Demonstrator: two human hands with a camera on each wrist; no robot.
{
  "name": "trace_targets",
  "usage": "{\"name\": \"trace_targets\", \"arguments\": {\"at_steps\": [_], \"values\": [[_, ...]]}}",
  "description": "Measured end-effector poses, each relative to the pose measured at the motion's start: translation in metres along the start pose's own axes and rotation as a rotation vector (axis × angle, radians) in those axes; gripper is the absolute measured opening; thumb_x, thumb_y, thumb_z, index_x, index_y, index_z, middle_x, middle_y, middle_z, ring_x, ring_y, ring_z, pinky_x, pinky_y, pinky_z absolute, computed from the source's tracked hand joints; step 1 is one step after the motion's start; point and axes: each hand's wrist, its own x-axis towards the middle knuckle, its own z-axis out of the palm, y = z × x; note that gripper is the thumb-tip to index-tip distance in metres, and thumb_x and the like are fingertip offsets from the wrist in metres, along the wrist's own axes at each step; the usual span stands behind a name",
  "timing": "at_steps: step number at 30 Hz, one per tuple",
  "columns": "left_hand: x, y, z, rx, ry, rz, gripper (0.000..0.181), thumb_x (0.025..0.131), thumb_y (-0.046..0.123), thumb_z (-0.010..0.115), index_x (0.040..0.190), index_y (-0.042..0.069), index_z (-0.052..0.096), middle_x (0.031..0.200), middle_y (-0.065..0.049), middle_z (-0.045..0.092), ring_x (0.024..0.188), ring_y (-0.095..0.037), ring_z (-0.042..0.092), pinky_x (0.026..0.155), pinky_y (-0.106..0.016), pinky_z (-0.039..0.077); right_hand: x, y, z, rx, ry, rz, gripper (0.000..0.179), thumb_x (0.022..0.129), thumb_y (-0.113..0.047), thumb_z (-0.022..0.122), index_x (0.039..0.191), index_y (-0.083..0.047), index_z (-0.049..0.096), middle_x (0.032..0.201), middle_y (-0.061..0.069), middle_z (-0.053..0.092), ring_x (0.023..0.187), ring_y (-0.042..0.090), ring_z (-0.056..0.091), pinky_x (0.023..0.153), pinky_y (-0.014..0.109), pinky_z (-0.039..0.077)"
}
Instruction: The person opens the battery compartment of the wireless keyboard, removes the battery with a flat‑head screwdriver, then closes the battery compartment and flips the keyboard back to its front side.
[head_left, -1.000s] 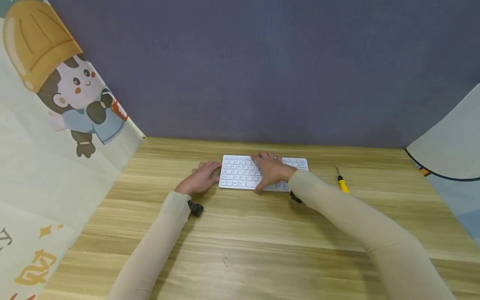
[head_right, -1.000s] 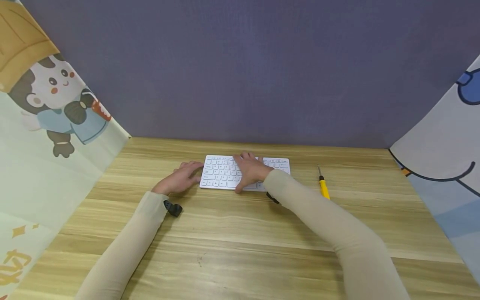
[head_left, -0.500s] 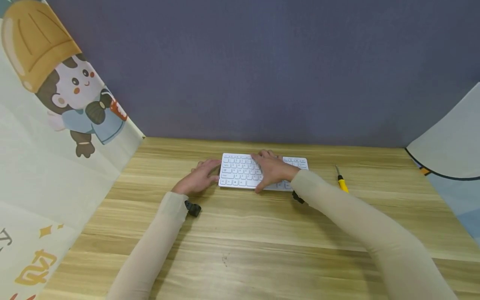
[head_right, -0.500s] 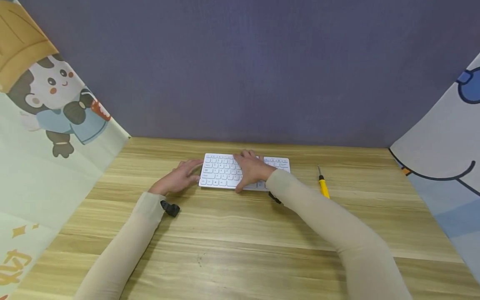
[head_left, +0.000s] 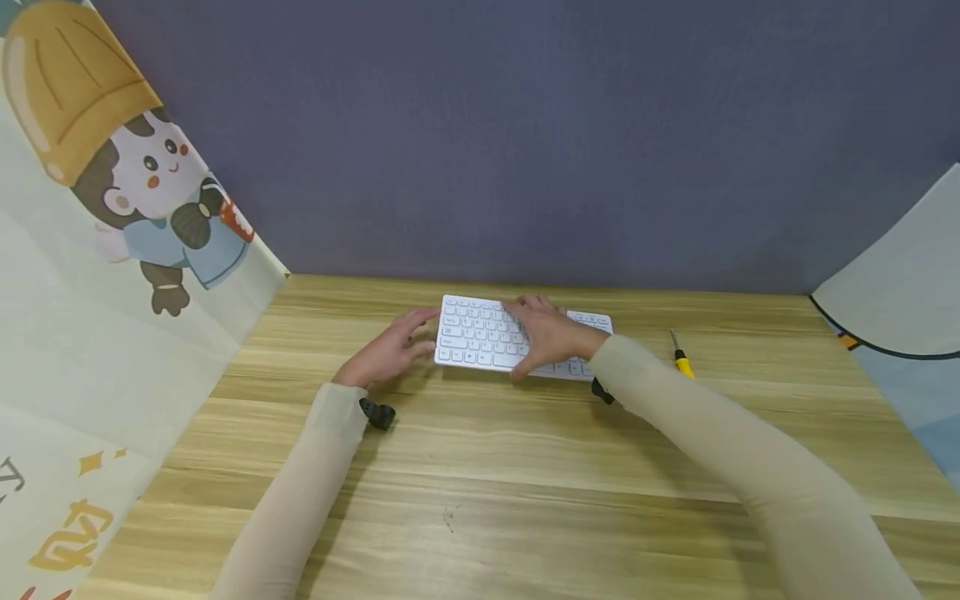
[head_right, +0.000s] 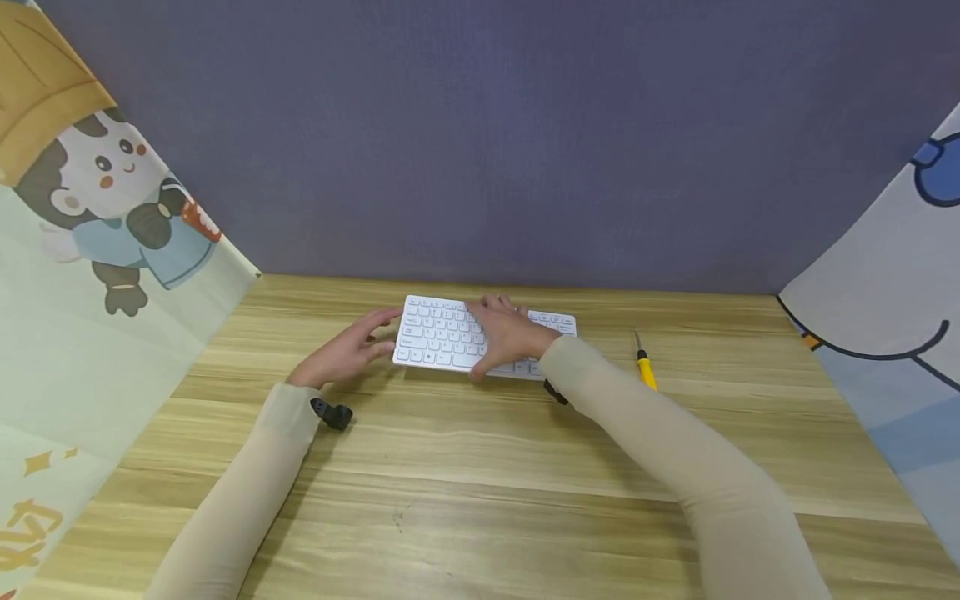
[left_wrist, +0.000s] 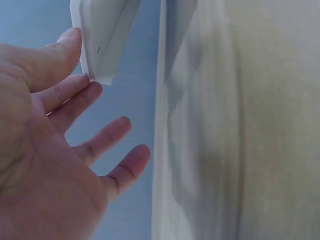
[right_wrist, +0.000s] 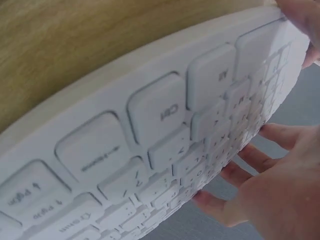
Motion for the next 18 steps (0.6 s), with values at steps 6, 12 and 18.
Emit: {"name": "trace_targets", "arguments": {"at_steps": [6, 12, 18], "values": [[0.0, 0.004, -0.006, -0.067, 0.01, 0.017, 0.057, 0.097, 0.017, 0.053, 0.149, 0.015, 0.029, 0.15, -0.008, 0.029, 0.134, -0.029, 0.03, 0.101, -0.05, 0.034, -0.001, -0.001, -0.005, 0.026, 0.025, -0.036, 0.125, 0.055, -0.05, 0.087, 0.151, -0.008, 0.018, 0.144, 0.014, 0.026, 0.132, 0.031, 0.022, 0.104, 0.059, 0.018], [-0.002, 0.011, -0.014, -0.077, 0.024, 0.033, 0.056, 0.099, 0.017, 0.05, 0.15, 0.017, 0.027, 0.152, -0.009, 0.024, 0.134, -0.028, 0.029, 0.1, -0.048, 0.034, -0.004, -0.002, -0.011, 0.058, 0.038, -0.053, 0.123, 0.059, -0.049, 0.086, 0.152, -0.009, 0.017, 0.141, 0.012, 0.027, 0.127, 0.027, 0.026, 0.102, 0.054, 0.023], [-0.005, 0.034, -0.022, -0.145, 0.052, 0.093, 0.052, 0.101, 0.011, 0.043, 0.15, 0.007, 0.025, 0.15, -0.016, 0.024, 0.13, -0.038, 0.031, 0.099, -0.052, 0.033, -0.006, -0.005, -0.016, 0.075, 0.071, -0.063, 0.121, 0.059, -0.05, 0.085, 0.152, -0.012, 0.017, 0.138, 0.009, 0.03, 0.121, 0.024, 0.031, 0.096, 0.046, 0.033]]}}
